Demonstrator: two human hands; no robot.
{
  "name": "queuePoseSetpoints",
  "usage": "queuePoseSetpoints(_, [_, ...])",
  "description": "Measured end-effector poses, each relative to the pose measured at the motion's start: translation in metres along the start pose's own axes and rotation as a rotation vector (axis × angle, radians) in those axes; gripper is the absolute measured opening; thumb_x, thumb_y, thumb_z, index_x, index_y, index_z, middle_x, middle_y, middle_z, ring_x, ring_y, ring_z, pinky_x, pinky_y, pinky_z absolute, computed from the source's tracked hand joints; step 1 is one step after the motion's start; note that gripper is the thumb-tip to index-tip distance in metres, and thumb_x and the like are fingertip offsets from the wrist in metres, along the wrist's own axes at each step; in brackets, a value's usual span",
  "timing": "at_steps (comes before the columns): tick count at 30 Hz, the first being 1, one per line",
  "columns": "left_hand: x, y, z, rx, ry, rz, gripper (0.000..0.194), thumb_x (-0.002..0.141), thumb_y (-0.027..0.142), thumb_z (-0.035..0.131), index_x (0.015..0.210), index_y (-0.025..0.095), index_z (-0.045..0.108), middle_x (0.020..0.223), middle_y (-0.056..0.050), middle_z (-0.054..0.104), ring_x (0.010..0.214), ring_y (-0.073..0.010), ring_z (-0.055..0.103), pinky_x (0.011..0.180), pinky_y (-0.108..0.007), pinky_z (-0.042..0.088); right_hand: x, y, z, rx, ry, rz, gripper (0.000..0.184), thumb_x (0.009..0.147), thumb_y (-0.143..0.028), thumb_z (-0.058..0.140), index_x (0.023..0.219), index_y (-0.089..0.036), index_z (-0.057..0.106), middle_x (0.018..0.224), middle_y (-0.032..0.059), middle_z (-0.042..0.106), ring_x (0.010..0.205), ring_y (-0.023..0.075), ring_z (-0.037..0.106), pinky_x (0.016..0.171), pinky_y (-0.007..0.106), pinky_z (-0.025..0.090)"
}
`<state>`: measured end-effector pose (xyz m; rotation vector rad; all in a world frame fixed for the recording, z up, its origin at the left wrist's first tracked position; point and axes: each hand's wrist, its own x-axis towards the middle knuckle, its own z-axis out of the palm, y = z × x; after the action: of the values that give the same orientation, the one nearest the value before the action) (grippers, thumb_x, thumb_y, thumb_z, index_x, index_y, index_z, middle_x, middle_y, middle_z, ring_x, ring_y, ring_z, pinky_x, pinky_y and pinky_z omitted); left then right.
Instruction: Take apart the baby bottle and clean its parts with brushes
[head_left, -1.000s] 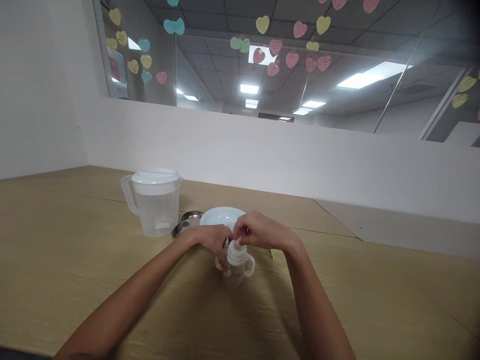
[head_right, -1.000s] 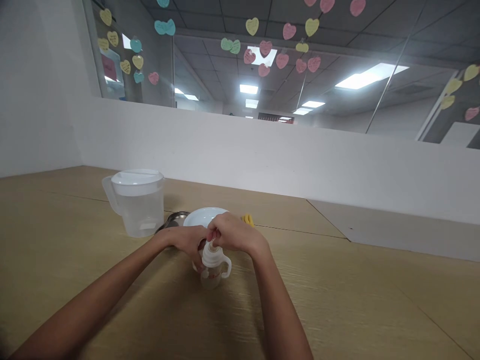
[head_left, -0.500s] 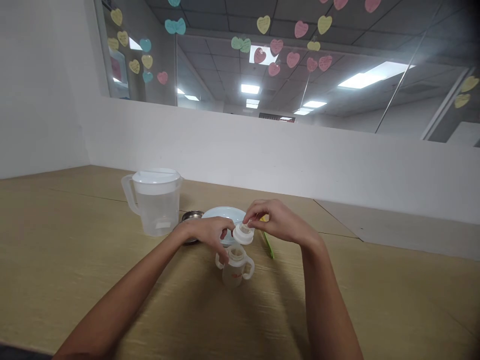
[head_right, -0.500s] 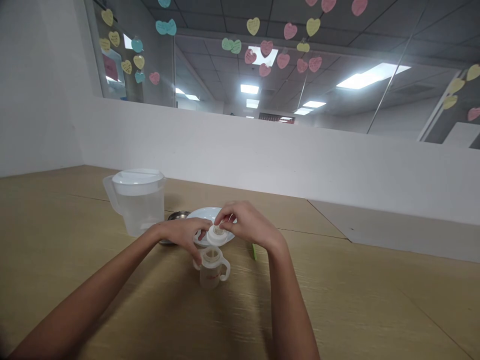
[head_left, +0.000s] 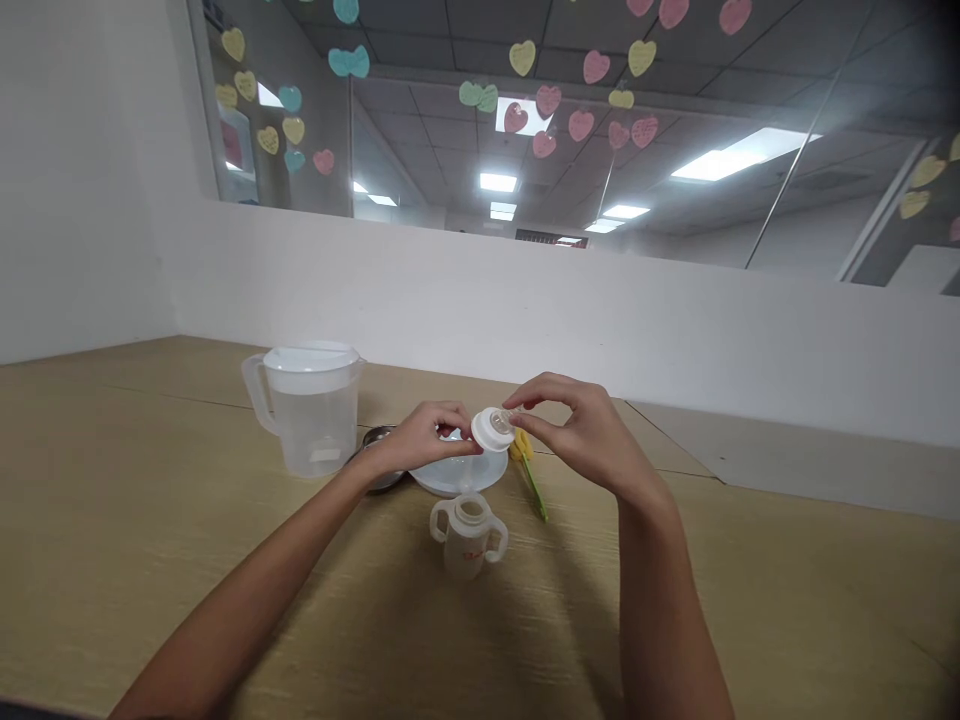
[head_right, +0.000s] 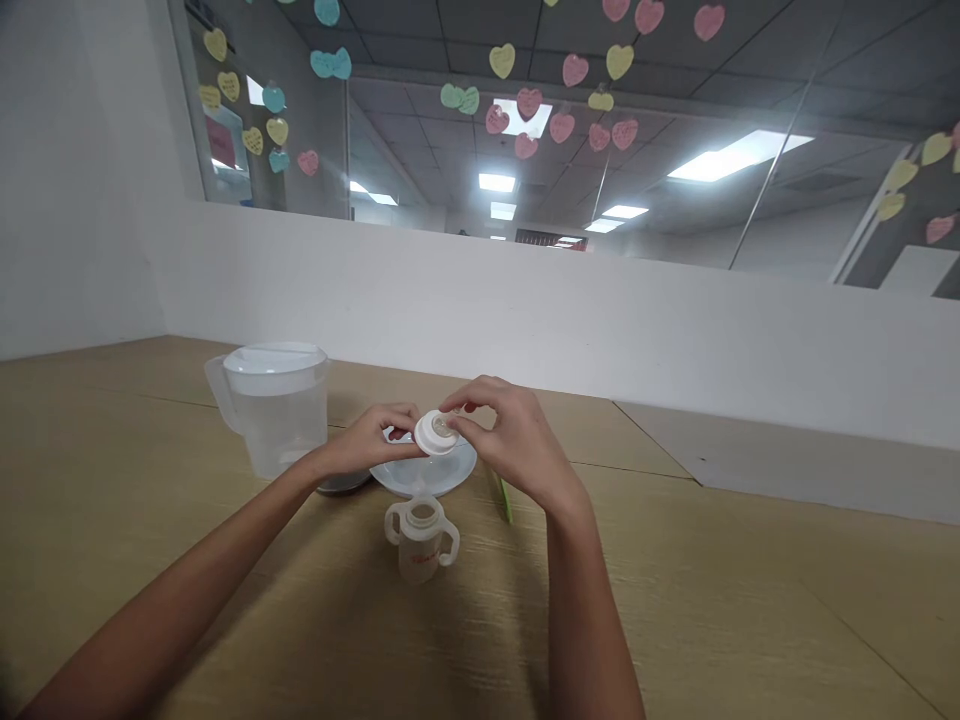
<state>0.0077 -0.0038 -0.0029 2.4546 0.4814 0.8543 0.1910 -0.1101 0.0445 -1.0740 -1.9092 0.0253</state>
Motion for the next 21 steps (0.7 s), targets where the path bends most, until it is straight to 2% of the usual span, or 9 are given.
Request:
queuePoseSetpoints(3, [0.0, -0.008, -0.001, 0.076, 0.051, -0.005, 0.023, 0.075, 0.038, 0.061, 0.082, 0.018, 0.07, 0.076, -0.002, 0.055, 0.069, -0.0112, 0.047, 0.059, -0.022, 0.033, 0.0, 0.004, 0.0, -0.012, 0.074, 0.023, 0.009, 0.075, -0.018, 0.06, 0.079, -0.021, 0.067, 0.081, 0.0008, 0.065, 0.076, 0.0142, 0.057, 0.071, 0.028, 0.044])
queuePoseSetpoints(8, [0.002, -0.034, 0.001, 0.173, 0.129, -0.024, 0.019, 0.074, 0.035, 0.062, 0.078, 0.019, 0.071, 0.073, -0.002, 0.056, 0.066, -0.0102, 0.048, 0.06, -0.022, 0.035, -0.003, 0.011, -0.013, 0.033, 0.324, 0.117, 0.011, 0.074, -0.027, 0.06, 0.078, -0.019, 0.067, 0.079, 0.0026, 0.065, 0.073, 0.0149, 0.057, 0.068, 0.029, 0.045])
queuePoseSetpoints(12, [0.003, -0.053, 0.002, 0.208, 0.184, -0.06, 0.019, 0.075, 0.035, 0.061, 0.079, 0.019, 0.07, 0.077, -0.002, 0.058, 0.066, -0.0105, 0.049, 0.06, -0.021, 0.036, -0.005, 0.017, -0.021, 0.029, 0.355, 0.173, 0.012, 0.073, -0.028, 0.061, 0.078, -0.019, 0.068, 0.078, 0.0022, 0.064, 0.074, 0.0149, 0.057, 0.069, 0.029, 0.045])
queuePoseSetpoints(15, [0.001, -0.062, 0.0, 0.293, 0.137, -0.109, 0.021, 0.075, 0.036, 0.06, 0.079, 0.019, 0.071, 0.076, -0.002, 0.059, 0.066, -0.0114, 0.049, 0.06, -0.022, 0.036, -0.004, 0.021, -0.018, 0.019, 0.322, 0.192, 0.011, 0.073, -0.027, 0.061, 0.079, -0.02, 0.068, 0.08, 0.0021, 0.065, 0.076, 0.0151, 0.057, 0.07, 0.029, 0.044])
queuePoseSetpoints(21, [-0.001, -0.067, 0.003, 0.518, -0.062, -0.217, 0.02, 0.074, 0.035, 0.059, 0.079, 0.02, 0.07, 0.082, -0.004, 0.063, 0.074, -0.0155, 0.055, 0.064, -0.023, 0.038, 0.001, 0.024, -0.008, -0.005, 0.259, 0.184, 0.009, 0.073, -0.023, 0.06, 0.078, -0.02, 0.068, 0.078, 0.0008, 0.064, 0.073, 0.0138, 0.057, 0.07, 0.028, 0.044])
